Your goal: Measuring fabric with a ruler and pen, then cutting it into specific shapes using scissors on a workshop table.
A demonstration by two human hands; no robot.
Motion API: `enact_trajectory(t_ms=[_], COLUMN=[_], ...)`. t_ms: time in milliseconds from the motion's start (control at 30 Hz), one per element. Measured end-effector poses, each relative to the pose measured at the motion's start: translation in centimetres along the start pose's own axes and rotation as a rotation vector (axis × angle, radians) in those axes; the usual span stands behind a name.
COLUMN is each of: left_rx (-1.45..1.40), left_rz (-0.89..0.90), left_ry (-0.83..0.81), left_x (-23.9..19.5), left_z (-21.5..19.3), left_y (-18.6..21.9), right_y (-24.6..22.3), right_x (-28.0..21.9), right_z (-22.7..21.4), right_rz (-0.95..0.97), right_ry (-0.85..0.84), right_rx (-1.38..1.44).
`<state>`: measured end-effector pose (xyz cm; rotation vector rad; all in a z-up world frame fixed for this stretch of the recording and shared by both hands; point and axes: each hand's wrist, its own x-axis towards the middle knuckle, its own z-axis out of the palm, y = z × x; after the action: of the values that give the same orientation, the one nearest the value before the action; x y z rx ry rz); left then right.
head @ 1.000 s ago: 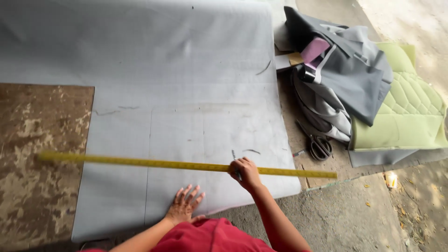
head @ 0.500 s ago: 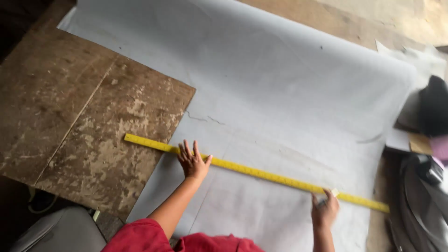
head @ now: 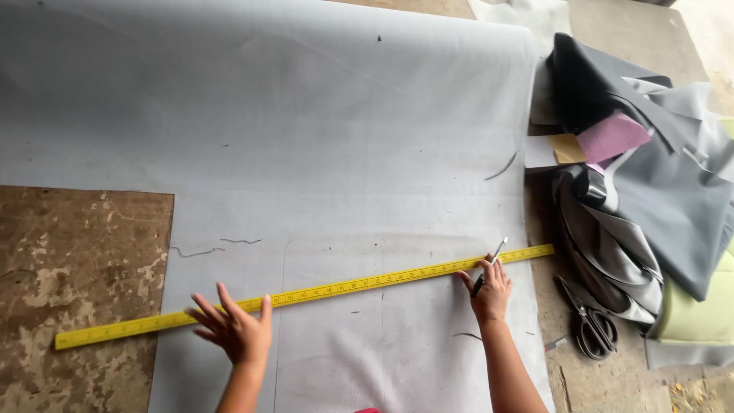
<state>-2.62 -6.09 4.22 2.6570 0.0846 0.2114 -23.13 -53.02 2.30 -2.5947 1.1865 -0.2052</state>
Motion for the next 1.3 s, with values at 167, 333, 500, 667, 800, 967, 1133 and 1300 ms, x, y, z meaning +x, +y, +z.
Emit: enact_trajectory(t_ms=[167, 333, 500, 667, 800, 967, 1133, 1300], left_rx=[0.158, 0.037, 0.116, 0.039, 0.038, 0.028, 0.077, 0.055], left_rz=[-0.033, -0.069, -0.151, -0.040, -0.013, 0.008, 0.000, 0.042], left_ry=[0.012, 0.067, -0.144, 0.067, 0.174, 0.149, 0.160, 0.222], left_x=[0.9, 10.9, 17.7, 18.5, 18.4, 18.6, 18.6, 18.8], left_z=[2.7, 5.6, 6.8, 7.6, 7.1, 7.7, 7.4, 7.5], left_y=[-2.1, -1.2, 0.5, 1.2, 2.1, 1.7, 1.5, 1.6], right_y=[1.2, 2.4, -0.1, 2.0, 1.1, 0.4, -1.0, -1.8], right_x=[1.7, 5.2, 7.2, 11.0, 12.7, 12.1, 11.8, 11.9], right_z=[0.8, 2.7, 0.9, 3.8, 3.7, 2.4, 1.7, 1.2], right_rz=[-0.269, -0.392, -0.177, -0.206, -0.239, -0.060, 0.022, 0.111], right_ry=[0.287, 0.374, 0.150, 0.204, 0.302, 0.158, 0.059, -0.022], right_rx=[-0.010, -0.029, 0.095, 0.129, 0.184, 0.199, 0.185, 0.178])
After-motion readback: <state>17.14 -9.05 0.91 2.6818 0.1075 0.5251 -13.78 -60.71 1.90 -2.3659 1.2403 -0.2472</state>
